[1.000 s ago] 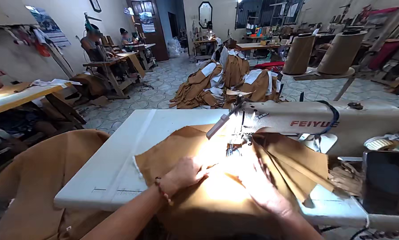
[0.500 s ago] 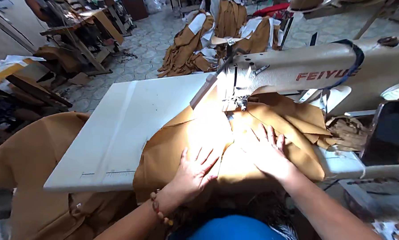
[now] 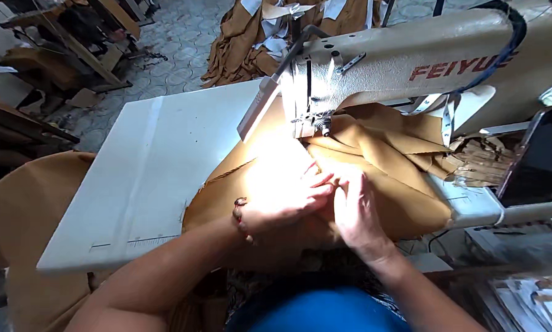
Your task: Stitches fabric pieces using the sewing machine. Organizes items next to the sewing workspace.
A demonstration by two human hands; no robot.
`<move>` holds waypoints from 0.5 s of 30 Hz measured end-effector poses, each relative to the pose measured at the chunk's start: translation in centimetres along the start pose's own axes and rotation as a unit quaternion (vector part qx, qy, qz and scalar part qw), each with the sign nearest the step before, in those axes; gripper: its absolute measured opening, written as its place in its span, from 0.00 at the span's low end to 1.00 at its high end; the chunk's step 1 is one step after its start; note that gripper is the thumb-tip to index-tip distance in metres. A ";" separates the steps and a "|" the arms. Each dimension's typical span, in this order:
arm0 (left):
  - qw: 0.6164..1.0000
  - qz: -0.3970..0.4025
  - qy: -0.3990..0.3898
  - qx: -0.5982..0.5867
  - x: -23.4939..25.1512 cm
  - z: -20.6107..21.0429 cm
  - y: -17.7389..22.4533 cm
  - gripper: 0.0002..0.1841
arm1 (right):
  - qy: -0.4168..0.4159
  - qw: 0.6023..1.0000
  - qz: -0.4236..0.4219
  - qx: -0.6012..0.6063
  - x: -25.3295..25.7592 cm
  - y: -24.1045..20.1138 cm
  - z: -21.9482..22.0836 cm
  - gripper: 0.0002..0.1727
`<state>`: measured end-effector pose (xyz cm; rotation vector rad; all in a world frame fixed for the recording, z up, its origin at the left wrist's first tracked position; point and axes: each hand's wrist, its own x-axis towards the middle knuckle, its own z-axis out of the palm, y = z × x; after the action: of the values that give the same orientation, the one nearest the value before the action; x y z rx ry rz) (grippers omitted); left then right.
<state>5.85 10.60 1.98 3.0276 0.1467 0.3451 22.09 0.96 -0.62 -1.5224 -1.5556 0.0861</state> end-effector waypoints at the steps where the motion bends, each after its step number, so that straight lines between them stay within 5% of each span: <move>1: 1.000 0.007 0.001 0.028 0.4 -0.3 -0.6 0.11 | -0.013 1.000 -0.001 0.018 -0.7 -0.2 0.2 0.10; 3: 0.996 -0.031 -0.015 0.080 0.6 -1.2 -1.2 0.04 | -0.058 0.998 -0.017 0.027 -2.0 0.0 0.5 0.11; 7: 0.985 -0.117 0.037 0.123 -1.5 -1.7 -1.6 0.05 | -0.095 0.995 -0.039 -0.010 -3.2 0.3 0.6 0.24; 15: 0.977 -0.167 0.107 0.074 -4.0 -0.6 -1.9 0.06 | -0.130 0.990 -0.039 0.044 -1.0 0.3 1.9 0.14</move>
<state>1.66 12.14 1.46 3.0212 0.7176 0.6510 20.88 1.24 -2.41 -1.4216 -1.7910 0.3165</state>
